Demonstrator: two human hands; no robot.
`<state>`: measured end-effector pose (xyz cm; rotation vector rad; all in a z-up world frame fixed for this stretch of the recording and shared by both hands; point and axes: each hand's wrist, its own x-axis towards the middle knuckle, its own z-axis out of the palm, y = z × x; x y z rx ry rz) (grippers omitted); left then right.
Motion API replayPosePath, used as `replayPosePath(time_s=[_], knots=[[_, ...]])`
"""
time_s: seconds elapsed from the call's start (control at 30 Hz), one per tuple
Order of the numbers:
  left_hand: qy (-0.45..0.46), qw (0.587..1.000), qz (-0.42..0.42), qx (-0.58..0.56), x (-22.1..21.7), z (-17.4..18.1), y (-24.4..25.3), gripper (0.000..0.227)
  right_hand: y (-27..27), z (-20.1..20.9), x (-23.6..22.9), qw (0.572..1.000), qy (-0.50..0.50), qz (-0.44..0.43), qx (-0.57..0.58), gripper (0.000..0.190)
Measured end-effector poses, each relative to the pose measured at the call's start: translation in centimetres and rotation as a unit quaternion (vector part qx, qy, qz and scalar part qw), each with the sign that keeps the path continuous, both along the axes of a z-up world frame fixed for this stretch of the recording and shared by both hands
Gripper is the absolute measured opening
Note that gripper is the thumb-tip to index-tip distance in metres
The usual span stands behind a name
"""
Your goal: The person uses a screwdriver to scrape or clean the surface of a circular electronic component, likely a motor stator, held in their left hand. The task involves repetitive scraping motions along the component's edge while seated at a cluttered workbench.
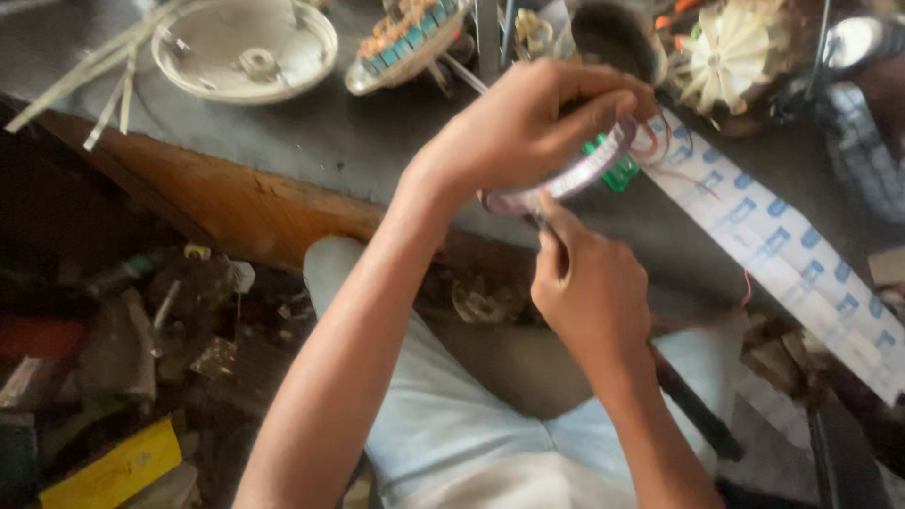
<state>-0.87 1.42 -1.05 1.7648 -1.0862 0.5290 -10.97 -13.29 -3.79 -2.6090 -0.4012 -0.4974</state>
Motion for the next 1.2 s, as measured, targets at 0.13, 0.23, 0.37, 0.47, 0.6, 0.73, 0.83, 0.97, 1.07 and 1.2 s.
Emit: replayPosePath(time_s=[0.13,0.23,0.37,0.47,0.6,0.73,0.83,0.97,1.07,1.2], knots=[[0.010,1.000,-0.006,0.003,0.1,-0.2,-0.4,0.030,0.5,-0.1,1.1,0.996,0.061,-0.053,-0.036,0.031],[0.002,1.000,-0.004,0.009,-0.1,0.2,-0.2,0.029,0.3,-0.1,0.4,0.999,0.024,-0.036,-0.023,0.034],[-0.045,0.998,-0.016,0.028,0.6,0.9,-0.3,0.027,-0.5,0.1,-0.5,1.000,-0.003,-0.013,0.000,0.039],[-0.033,0.998,-0.032,0.042,0.4,0.1,-0.9,0.027,-1.8,-0.6,0.0,0.999,-0.013,0.033,0.025,0.038],[0.011,0.998,-0.006,0.059,0.0,0.7,-0.8,0.028,-1.9,-1.8,-0.6,0.997,-0.041,0.048,0.051,0.034],[-0.010,0.999,-0.024,0.029,-0.4,0.8,-0.9,0.028,-2.3,-2.0,-0.3,0.989,-0.072,0.072,0.111,0.035],[0.009,0.999,-0.024,0.033,-0.5,0.8,-0.9,0.028,-2.3,-2.5,0.6,0.992,-0.074,0.037,0.097,0.033],[0.019,0.999,-0.026,0.024,-0.6,0.7,-0.9,0.028,-1.8,-2.8,1.2,0.992,-0.106,0.051,0.046,0.029],[0.009,0.999,-0.024,0.028,-0.4,0.7,-1.0,0.028,-1.8,-2.4,1.5,0.997,-0.067,0.030,0.009,0.030],[0.014,0.999,-0.020,0.030,-0.7,0.8,-1.1,0.028,-1.8,-1.9,1.4,0.999,-0.044,0.017,0.006,0.031]])
